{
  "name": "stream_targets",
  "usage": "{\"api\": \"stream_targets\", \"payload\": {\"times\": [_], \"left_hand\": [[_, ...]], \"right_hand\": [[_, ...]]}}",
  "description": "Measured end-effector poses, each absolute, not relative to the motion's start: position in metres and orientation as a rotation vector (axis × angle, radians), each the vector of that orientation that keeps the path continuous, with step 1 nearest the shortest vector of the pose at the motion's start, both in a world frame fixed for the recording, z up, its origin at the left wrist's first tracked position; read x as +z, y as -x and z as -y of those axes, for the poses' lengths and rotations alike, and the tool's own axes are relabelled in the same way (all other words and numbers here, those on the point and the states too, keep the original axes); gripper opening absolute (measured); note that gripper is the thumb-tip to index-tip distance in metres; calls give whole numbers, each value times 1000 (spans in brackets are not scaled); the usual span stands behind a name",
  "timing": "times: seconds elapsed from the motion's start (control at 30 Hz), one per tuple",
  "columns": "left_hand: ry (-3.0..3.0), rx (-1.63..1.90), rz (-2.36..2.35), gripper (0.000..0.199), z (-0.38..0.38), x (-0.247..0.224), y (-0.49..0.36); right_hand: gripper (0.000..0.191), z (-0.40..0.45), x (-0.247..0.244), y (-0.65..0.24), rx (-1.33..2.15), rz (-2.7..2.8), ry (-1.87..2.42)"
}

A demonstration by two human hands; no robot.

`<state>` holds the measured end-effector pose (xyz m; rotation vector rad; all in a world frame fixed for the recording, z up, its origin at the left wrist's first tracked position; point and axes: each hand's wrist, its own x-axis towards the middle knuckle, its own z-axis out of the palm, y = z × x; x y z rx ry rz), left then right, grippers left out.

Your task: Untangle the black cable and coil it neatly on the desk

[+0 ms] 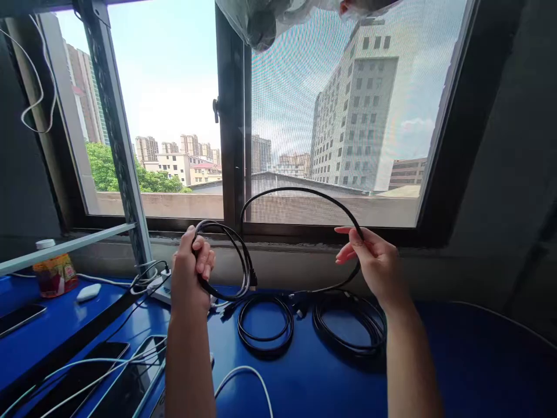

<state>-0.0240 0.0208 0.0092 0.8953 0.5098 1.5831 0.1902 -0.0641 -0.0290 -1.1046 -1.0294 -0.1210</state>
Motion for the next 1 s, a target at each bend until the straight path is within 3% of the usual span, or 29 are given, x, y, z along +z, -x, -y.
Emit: {"api": "stream_targets", "payload": {"times": [0.2, 0.4, 0.63, 0.83, 1.0], "left_hand": [[-1040, 1587, -624, 40, -30, 4, 27], [-1358, 1434, -667, 47, -27, -4, 16], [-1505, 1592, -419, 59, -7, -10, -12], [-1615, 1681, -273, 63, 2, -12, -16], [-1733, 1541, -202, 65, 8, -12, -14]], "right_hand": [[49, 92, -24, -197, 141, 884, 1031], [30, 113, -16, -177, 494, 995, 947], [59, 100, -13, -147, 601, 1051, 980], [52, 93, -16, -136, 421, 1115, 1042], [52, 78, -22, -124, 514, 1184, 991]]}}
